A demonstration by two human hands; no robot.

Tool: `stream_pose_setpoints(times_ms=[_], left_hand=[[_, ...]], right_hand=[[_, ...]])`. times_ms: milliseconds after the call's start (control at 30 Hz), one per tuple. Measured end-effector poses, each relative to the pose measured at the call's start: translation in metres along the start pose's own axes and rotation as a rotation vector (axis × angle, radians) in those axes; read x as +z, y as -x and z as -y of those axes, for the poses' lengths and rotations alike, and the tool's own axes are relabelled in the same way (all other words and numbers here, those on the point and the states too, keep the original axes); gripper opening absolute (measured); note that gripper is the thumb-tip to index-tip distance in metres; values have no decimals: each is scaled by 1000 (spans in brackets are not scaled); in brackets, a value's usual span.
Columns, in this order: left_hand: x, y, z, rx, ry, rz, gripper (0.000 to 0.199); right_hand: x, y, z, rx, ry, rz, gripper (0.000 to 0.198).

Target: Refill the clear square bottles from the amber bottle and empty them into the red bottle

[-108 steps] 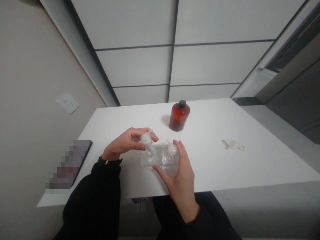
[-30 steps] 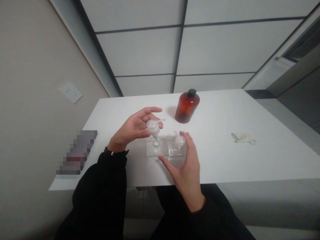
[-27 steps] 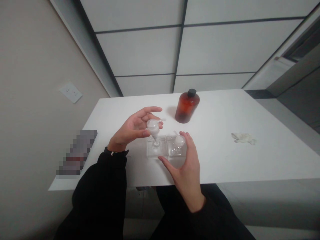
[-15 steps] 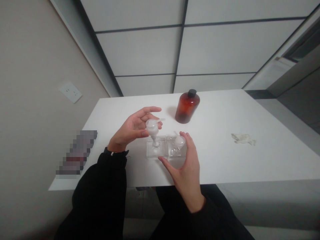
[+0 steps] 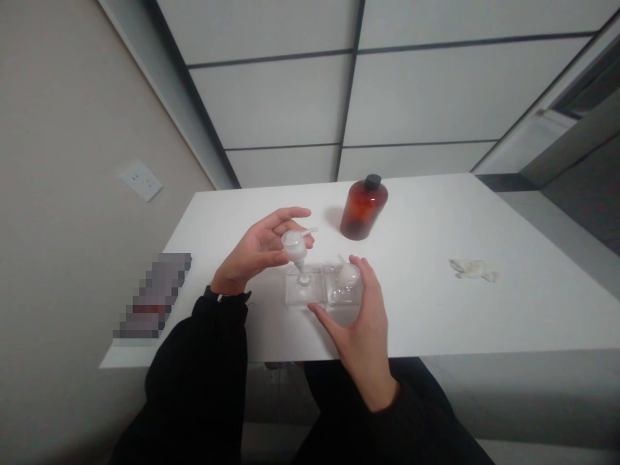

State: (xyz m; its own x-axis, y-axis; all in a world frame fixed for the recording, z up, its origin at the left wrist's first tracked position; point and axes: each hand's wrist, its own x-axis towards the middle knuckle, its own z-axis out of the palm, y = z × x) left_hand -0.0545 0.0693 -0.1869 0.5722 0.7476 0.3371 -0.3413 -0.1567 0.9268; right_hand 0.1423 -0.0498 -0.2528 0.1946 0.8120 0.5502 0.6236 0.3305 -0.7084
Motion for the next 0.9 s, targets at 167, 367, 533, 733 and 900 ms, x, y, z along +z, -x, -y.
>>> stream_pose_setpoints(times_ms=[167,367,533,733,900], left_hand=[[1,-1,0,-4,-6,12,62],[1,0,-1,-10,-37,18,63],[2,-1,-3,-15,-49,4,65],[4,-1,-4,-20,-42,5,64],[4,-1,-3,-30,-51,-18,66]], right_hand=[[-1,1,-1,-14,3,3,82],[-1,1,0,-18,4,-4,82],[-1,1,0,-8,-6,-1,84],[-2,1,0,-10,-8,4,84],[-2,0,0,-4,-3,2,84]])
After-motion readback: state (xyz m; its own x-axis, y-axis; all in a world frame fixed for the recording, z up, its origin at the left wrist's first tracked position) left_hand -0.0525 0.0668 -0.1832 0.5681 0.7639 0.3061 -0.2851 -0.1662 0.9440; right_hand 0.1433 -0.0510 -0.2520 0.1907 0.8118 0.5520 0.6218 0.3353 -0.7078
